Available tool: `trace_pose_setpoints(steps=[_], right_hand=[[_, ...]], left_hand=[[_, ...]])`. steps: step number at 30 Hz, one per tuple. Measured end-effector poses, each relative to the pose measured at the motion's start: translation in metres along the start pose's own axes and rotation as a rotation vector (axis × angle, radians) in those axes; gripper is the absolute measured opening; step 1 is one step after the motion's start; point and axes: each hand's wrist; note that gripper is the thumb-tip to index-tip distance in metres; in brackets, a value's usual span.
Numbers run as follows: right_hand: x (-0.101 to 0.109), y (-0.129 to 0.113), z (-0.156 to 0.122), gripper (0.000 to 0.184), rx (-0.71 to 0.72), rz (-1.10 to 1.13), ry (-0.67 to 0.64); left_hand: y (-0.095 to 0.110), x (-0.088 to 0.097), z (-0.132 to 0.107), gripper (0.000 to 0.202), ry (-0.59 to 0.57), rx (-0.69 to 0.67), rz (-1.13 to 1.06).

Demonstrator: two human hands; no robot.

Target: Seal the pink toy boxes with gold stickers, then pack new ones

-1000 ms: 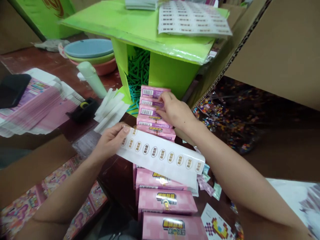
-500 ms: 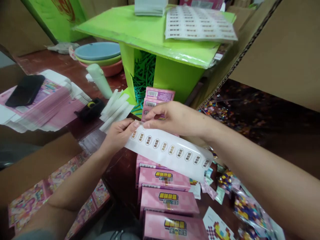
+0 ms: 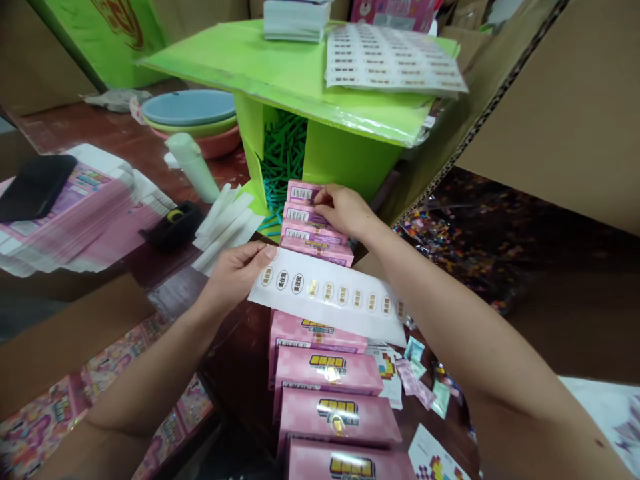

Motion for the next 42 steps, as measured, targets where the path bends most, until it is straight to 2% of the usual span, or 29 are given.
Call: trace_pose_setpoints(steps=[4,5,8,10,12,16,20,22,24,26,28,31,33,34,36,38,42], right_hand=[[-0.008,0.006,-0.004,0.042,0.041,-0.069,0.124],[-0.008,0.007,-0.005,0.044,0.075,-0.117,0.153],[-0.007,0.01,-0.007,0.023,0.158,-0.308,0.116],[-0.004,0.009,-0.006,0.025,0.149,-0.396,0.035],[0.003,0.001,-0.007,0.029,0.16,-0.394,-0.023],[0.024,-0.037,-0.026,0.038,0.317,-0.083,-0.171],[0.038,-0.075,-0.051,0.057,0.253,0.182,-0.372],[0.036,-0.083,-0.059,0.054,0.208,0.273,-0.449],[0.03,-0.086,-0.063,0.043,0.223,0.365,-0.463],[0.023,-0.085,-0.065,0.035,0.277,0.419,-0.406],[0.018,-0.081,-0.061,0.032,0.3,0.426,-0.288],[0.015,-0.064,-0.039,0.026,0.245,0.363,0.02],[0.015,-0.046,-0.016,0.016,0.163,0.231,0.221],[0.015,-0.036,-0.003,0.01,0.105,0.153,0.28],[0.012,-0.017,0.021,0.001,-0.017,0.017,0.287],[0.007,-0.004,0.037,0.004,-0.099,-0.066,0.238],[-0.003,0.005,0.049,0.007,-0.104,-0.159,0.211]], left_hand=[[-0.006,0.004,0.003,0.039,0.015,0.015,-0.022],[-0.007,0.004,0.004,0.036,0.019,0.02,-0.024],[-0.009,0.004,0.005,0.027,0.017,0.003,-0.041],[-0.009,0.003,0.006,0.022,0.002,-0.034,-0.052],[-0.009,0.002,0.006,0.019,-0.018,-0.073,-0.06],[-0.008,0.0,0.006,0.025,-0.004,-0.069,-0.045],[-0.006,-0.001,0.004,0.04,-0.001,-0.103,0.023],[-0.004,-0.002,0.003,0.042,-0.009,-0.164,0.066],[-0.001,-0.003,0.001,0.044,-0.015,-0.201,0.094],[0.001,-0.003,-0.001,0.046,-0.021,-0.196,0.103],[0.004,-0.002,-0.003,0.048,-0.004,-0.168,0.093],[0.006,0.001,-0.008,0.052,0.052,-0.092,0.049],[0.004,0.006,-0.013,0.055,0.089,-0.031,0.016],[0.002,0.01,-0.017,0.058,0.109,0.0,0.001],[-0.003,0.019,-0.026,0.061,0.158,0.064,-0.021],[-0.01,0.03,-0.039,0.062,0.223,0.129,-0.042],[-0.018,0.055,-0.072,0.066,0.397,0.261,-0.083]])
Point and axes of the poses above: each hand's wrist, its own z-axis towards the middle knuckle, its own x-axis out of the back of the hand, y = z × x, and after that the axes turned 1 degree about x, right-handed
